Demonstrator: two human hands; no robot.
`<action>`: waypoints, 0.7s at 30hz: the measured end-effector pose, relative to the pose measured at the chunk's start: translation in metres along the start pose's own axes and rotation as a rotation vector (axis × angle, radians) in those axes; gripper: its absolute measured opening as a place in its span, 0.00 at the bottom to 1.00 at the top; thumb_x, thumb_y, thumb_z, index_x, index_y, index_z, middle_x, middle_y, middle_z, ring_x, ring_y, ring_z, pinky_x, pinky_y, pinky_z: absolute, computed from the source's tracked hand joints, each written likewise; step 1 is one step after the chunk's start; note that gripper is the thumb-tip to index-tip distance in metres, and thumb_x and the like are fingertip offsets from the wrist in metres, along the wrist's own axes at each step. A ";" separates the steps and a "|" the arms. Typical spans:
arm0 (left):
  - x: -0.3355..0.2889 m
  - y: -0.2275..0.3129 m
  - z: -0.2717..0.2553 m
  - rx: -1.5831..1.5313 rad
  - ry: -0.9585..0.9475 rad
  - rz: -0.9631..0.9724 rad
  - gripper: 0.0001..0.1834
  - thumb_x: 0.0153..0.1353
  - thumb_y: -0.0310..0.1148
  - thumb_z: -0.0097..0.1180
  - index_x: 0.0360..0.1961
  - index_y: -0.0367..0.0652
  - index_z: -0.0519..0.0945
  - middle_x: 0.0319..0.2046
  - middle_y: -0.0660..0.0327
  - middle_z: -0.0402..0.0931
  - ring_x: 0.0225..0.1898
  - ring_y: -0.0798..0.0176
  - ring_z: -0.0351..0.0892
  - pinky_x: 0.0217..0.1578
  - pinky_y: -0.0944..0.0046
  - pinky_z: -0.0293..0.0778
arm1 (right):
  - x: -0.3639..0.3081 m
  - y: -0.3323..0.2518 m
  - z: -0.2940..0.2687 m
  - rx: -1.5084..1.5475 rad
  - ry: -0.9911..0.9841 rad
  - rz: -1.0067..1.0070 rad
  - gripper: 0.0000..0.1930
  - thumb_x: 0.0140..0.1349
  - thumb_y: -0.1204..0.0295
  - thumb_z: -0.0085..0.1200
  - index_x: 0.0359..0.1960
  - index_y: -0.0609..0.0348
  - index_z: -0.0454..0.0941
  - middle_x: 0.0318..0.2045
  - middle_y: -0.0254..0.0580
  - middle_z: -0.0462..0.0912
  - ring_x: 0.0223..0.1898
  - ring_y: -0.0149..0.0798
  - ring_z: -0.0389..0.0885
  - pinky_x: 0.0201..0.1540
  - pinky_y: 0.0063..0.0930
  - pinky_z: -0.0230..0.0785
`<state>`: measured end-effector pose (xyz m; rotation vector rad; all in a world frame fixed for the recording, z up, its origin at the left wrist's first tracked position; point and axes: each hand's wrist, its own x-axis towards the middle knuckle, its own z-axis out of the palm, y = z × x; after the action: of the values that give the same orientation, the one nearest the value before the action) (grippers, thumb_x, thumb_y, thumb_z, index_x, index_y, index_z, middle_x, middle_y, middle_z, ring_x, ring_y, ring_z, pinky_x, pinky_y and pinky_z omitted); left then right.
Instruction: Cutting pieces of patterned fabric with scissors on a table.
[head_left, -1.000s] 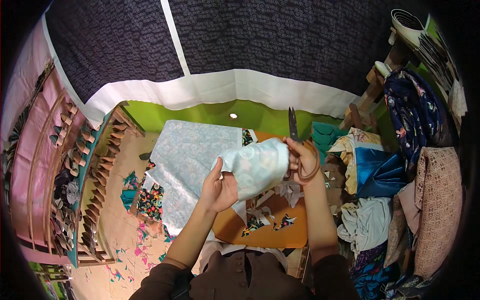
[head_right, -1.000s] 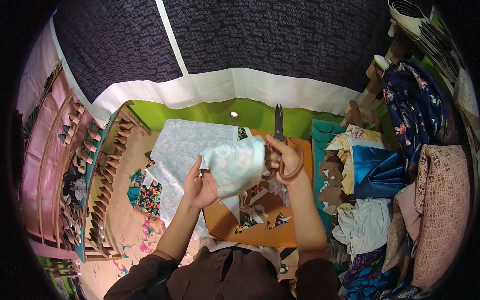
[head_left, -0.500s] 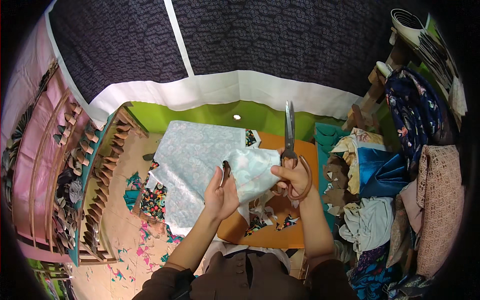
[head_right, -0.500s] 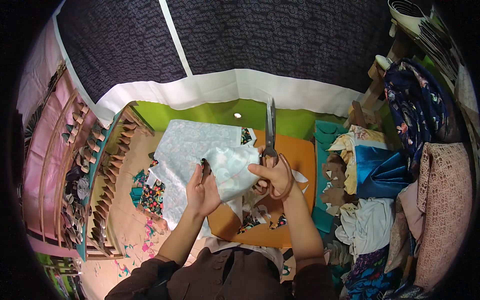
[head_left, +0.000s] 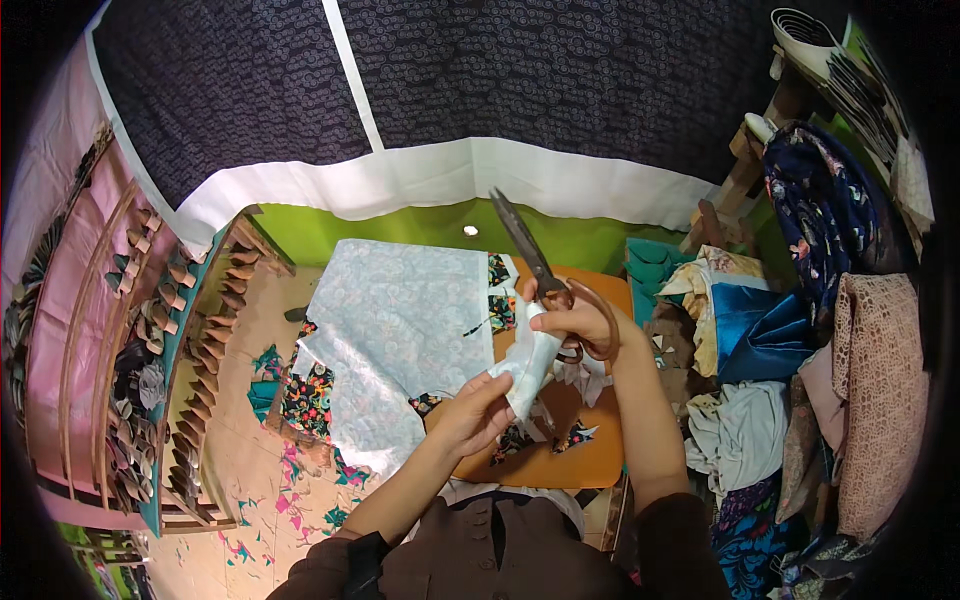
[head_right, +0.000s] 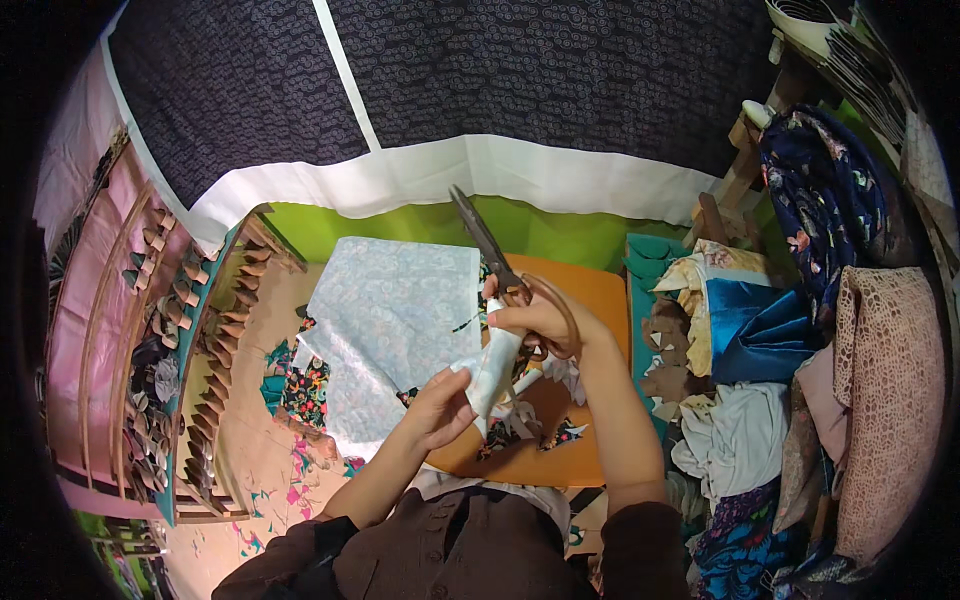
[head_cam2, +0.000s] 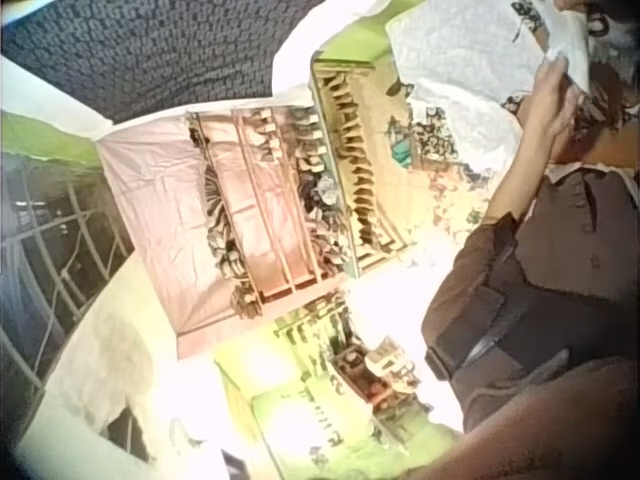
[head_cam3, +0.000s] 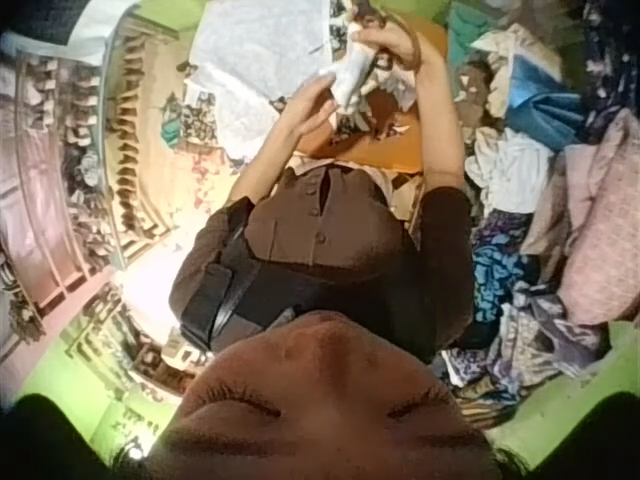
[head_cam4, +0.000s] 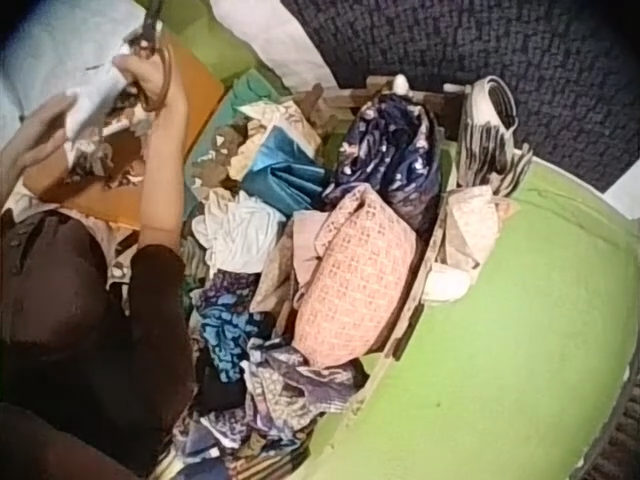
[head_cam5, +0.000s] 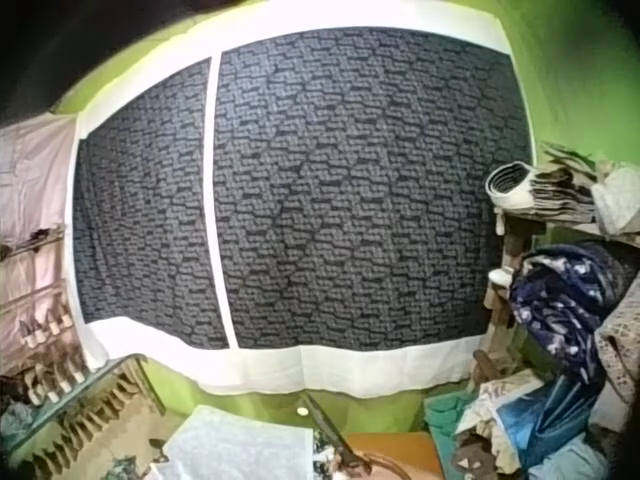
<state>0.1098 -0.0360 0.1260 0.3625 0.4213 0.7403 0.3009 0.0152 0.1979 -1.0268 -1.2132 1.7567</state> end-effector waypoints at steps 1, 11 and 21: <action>0.001 0.003 0.001 0.000 0.001 0.005 0.19 0.61 0.33 0.44 0.50 0.34 0.63 0.45 0.55 0.69 0.44 0.63 0.72 0.45 0.65 0.69 | 0.002 0.002 0.001 -0.002 -0.005 0.000 0.14 0.48 0.72 0.55 0.36 0.58 0.67 0.15 0.28 0.66 0.11 0.21 0.59 0.11 0.15 0.48; 0.007 0.030 0.002 0.013 0.157 0.449 0.15 0.62 0.37 0.41 0.38 0.34 0.70 0.36 0.57 0.73 0.40 0.64 0.72 0.46 0.65 0.66 | -0.014 0.039 0.030 -0.099 0.494 -0.297 0.10 0.57 0.69 0.48 0.35 0.60 0.64 0.20 0.32 0.71 0.12 0.20 0.59 0.13 0.14 0.54; 0.012 0.000 0.007 0.264 0.260 0.453 0.14 0.62 0.36 0.42 0.30 0.36 0.74 0.33 0.60 0.74 0.35 0.71 0.70 0.39 0.69 0.64 | -0.004 0.067 0.054 0.788 0.467 -0.003 0.07 0.54 0.77 0.51 0.29 0.49 0.65 0.19 0.28 0.68 0.13 0.20 0.60 0.15 0.14 0.55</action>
<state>0.1217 -0.0286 0.1291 0.6249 0.6983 1.1847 0.2438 -0.0256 0.1467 -0.8607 -0.1849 1.6366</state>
